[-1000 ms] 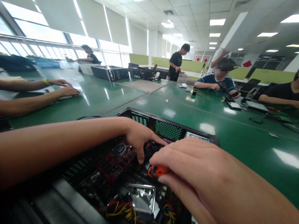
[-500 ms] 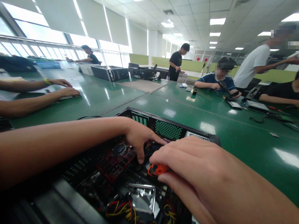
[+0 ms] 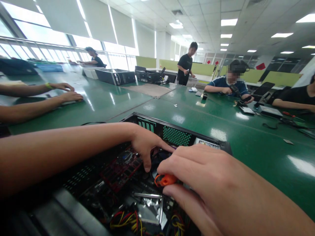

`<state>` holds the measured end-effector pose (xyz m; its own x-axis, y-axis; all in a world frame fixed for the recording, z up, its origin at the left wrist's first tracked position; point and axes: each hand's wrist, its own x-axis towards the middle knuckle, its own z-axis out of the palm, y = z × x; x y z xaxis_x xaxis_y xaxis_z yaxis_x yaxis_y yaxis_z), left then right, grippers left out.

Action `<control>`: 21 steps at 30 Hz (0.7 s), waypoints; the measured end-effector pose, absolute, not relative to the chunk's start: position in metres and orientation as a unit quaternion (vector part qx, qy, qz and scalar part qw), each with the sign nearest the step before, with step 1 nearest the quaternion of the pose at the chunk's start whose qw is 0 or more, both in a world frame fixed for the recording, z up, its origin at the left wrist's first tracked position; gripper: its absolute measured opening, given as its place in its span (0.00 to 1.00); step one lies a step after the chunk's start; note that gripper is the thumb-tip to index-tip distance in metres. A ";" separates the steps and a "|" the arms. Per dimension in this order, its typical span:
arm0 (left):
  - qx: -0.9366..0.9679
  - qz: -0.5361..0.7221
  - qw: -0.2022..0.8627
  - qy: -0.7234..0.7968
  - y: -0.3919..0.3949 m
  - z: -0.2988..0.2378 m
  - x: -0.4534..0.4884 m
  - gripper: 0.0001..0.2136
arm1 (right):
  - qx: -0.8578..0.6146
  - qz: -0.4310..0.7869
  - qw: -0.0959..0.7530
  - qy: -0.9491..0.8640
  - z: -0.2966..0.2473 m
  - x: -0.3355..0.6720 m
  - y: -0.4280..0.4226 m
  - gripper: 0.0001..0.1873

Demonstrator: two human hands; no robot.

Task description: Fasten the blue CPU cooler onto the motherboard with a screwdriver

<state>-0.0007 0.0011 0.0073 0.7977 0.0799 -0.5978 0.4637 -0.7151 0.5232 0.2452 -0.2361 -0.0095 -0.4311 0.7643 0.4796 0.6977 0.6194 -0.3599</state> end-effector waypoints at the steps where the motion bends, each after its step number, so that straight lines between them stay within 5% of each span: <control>1: 0.881 -0.283 0.347 0.154 0.001 0.007 -0.001 0.66 | -0.433 0.053 0.312 -0.844 -0.009 0.246 -0.236 0.18; 21: 0.902 -0.234 0.348 0.104 -0.001 0.001 -0.003 0.62 | -0.443 0.034 0.313 -0.839 0.011 0.246 -0.243 0.21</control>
<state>-0.0031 -0.0015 0.0011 0.8691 0.0253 -0.4941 0.3503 -0.7366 0.5785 0.2458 -0.2427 0.0108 -0.4118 0.7651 0.4950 0.7230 0.6050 -0.3337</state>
